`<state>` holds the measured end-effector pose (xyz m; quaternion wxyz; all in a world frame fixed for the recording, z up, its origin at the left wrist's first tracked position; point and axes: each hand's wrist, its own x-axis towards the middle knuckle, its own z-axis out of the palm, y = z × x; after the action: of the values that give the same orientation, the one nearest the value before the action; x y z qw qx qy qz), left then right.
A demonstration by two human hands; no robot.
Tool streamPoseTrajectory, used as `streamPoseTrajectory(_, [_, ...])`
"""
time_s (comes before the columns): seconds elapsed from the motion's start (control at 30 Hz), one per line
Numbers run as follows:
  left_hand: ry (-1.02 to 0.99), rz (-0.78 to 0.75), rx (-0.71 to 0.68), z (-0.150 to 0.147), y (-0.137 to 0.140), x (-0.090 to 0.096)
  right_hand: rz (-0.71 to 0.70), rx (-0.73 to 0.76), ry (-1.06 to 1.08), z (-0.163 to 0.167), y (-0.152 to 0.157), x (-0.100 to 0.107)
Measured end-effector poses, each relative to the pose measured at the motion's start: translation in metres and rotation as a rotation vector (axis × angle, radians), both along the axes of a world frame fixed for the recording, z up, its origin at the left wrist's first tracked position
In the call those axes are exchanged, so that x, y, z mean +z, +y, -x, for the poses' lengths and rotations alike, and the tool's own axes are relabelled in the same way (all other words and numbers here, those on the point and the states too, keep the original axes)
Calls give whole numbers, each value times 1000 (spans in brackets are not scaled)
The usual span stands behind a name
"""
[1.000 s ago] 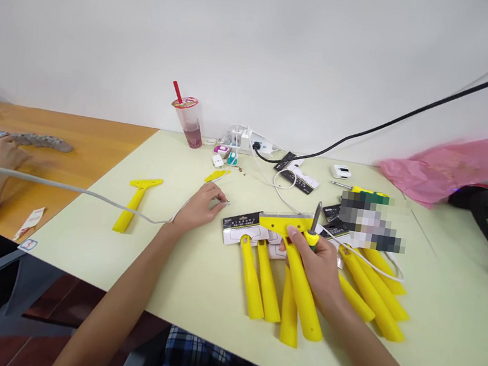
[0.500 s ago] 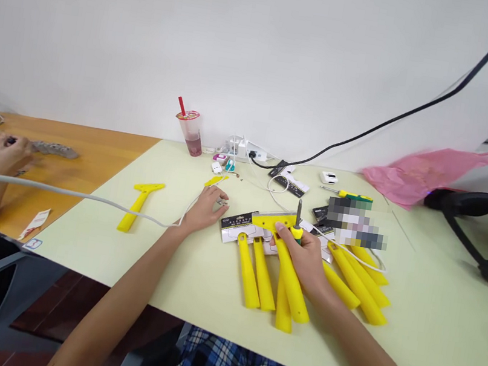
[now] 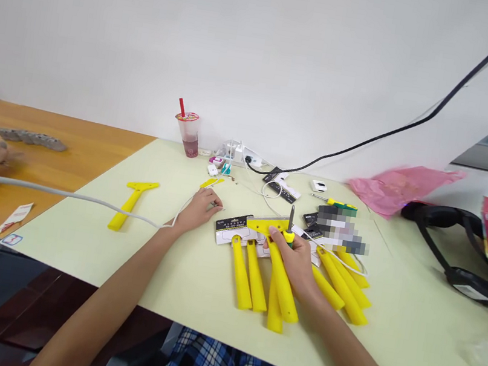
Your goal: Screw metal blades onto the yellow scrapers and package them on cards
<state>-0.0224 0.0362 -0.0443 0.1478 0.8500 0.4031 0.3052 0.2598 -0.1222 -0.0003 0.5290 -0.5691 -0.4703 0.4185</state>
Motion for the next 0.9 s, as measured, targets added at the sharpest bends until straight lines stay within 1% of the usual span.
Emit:
streamPoseTrajectory(0.17, [47,1,-16,0,0,1,3,13,-3,0,-1,0])
streamPoseTrajectory(0.4, [82,-20,-13,-2,4,-3,2,1,22,2,-1,3])
streamPoseTrajectory(0.57, [71,-34,-3,-8,-2,0,-4,1,22,1,0,3])
streamPoseTrajectory(0.63, [31,-38,27,-11,-6,3,1,1,26,1,0,3])
streamPoseTrajectory(0.77, [-136,-21,117,-16,-13,11,-7,-6,19,0,-1,2])
streamPoseTrajectory(0.9, [-236,-1,139,-18,-15,16,-9,0,17,0,-2,2])
